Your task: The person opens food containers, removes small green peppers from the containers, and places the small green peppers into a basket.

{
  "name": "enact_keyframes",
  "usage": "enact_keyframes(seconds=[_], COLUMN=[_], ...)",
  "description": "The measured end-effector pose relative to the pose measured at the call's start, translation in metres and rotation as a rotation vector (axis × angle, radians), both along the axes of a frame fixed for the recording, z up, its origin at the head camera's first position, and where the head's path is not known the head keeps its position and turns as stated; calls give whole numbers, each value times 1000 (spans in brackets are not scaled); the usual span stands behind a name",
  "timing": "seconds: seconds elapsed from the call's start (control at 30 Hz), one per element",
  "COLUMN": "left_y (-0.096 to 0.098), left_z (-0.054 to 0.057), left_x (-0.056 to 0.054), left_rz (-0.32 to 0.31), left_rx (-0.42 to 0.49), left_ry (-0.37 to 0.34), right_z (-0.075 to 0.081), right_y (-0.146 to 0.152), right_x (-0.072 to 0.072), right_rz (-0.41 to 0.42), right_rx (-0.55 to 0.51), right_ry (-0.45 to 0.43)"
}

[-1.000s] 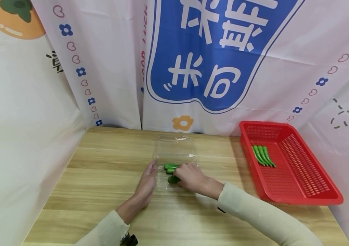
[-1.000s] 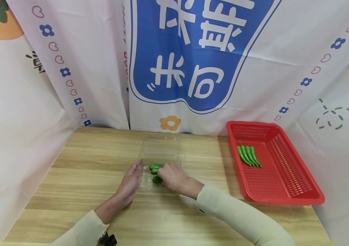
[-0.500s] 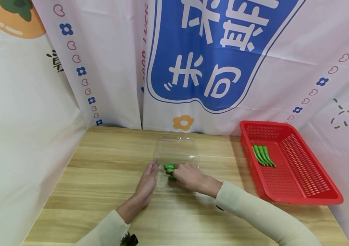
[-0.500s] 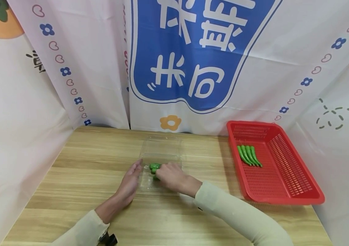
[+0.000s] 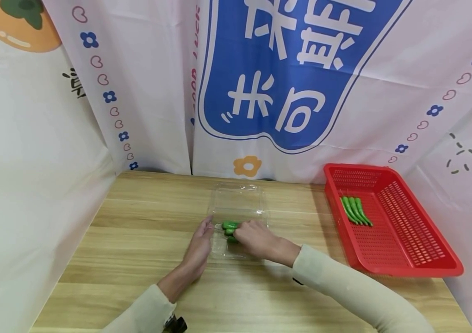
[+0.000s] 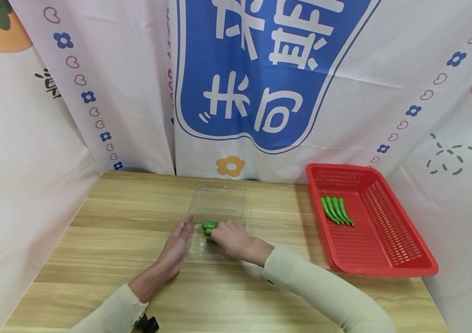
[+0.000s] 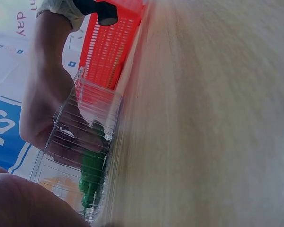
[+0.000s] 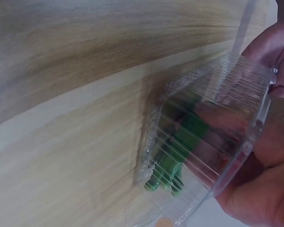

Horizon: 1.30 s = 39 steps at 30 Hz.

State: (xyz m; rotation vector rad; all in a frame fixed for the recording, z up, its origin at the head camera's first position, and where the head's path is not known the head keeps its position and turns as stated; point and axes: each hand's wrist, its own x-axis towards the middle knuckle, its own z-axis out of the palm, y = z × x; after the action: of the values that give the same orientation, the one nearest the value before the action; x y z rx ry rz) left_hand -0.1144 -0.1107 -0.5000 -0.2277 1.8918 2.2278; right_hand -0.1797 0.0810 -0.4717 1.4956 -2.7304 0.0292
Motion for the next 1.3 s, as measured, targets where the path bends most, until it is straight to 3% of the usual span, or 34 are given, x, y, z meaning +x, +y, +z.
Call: enact_keyframes(seconds=[0.3,0.8,1.3], left_y=[-1,0,-1], left_z=[-2,-1,-2], left_x=[-1,-2,0], left_rz=[9,13,-2], left_rx=[-16,-25,-31], left_ry=[-17,-1,0], right_z=[16,63,104], right_y=[5,43,104], right_x=[2,-8,-30], right_rz=[-15,-16,-227], right_rx=[-27,-147,-188], right_ry=[-132,71,119])
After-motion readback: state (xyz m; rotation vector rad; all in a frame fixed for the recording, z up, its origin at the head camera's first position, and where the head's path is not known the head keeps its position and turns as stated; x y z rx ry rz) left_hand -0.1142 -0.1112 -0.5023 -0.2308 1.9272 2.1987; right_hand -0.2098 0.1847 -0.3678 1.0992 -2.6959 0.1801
